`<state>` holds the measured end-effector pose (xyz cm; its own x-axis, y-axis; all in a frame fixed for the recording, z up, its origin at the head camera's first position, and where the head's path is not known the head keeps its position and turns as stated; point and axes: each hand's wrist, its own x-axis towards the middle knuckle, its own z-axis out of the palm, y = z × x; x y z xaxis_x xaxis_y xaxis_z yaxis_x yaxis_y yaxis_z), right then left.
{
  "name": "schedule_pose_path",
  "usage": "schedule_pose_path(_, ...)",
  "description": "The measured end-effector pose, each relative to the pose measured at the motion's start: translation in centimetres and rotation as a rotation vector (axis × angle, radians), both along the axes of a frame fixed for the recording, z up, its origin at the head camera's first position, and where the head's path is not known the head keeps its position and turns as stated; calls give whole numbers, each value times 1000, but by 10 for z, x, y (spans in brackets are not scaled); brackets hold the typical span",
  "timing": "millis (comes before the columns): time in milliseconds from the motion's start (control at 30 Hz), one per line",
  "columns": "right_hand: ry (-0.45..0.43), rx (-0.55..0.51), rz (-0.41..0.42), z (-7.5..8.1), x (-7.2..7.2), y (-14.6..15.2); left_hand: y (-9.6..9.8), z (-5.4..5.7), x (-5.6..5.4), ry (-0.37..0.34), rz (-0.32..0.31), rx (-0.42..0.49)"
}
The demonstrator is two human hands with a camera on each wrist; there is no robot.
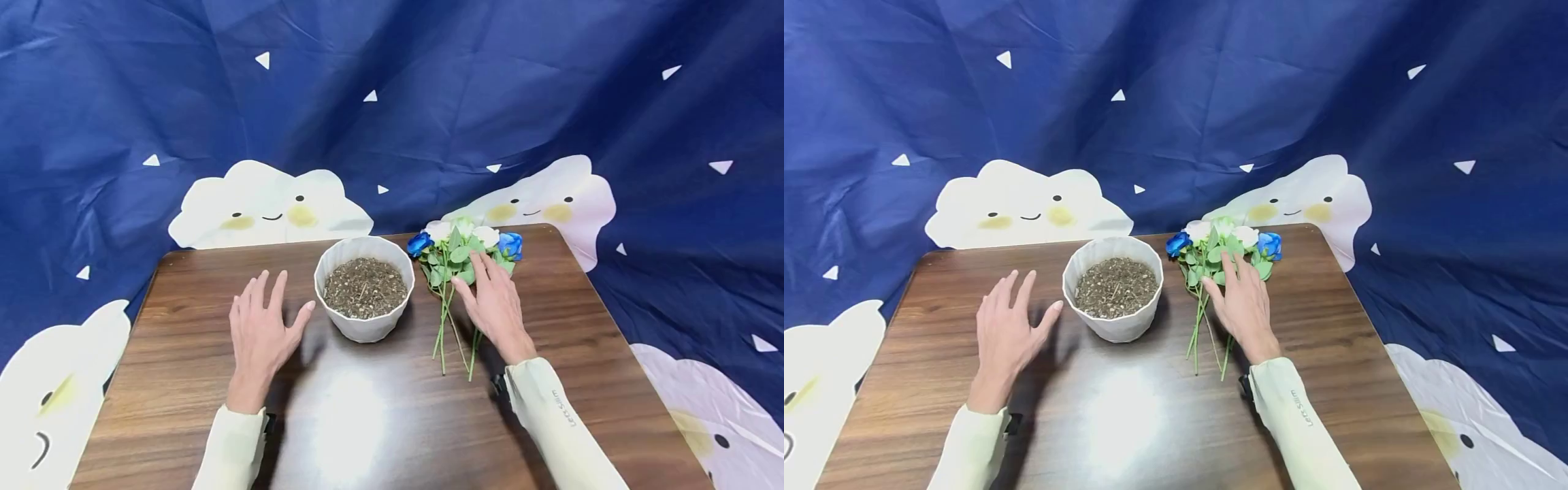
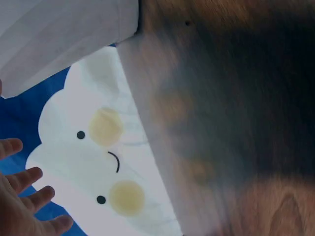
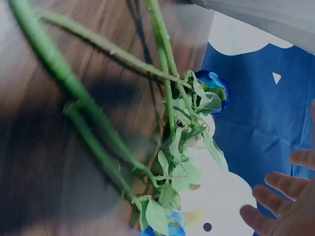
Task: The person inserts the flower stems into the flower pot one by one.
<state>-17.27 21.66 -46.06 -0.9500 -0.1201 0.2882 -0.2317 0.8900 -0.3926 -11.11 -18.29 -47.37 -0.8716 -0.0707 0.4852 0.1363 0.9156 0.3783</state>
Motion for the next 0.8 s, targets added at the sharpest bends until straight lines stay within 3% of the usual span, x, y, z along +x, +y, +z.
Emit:
schedule_pose_path(267,-113,-237,-18,0,-14,-2,8,1,0,-157,-72,315)
schedule_pose_path(567,-247,-519,-84,-11,-30,-5,22,-2,-5,-190,-261,731)
schedule_pose_path(800,-322,-668,-138,-19,-37,-15,29,4,-11,-249,-341,1017)
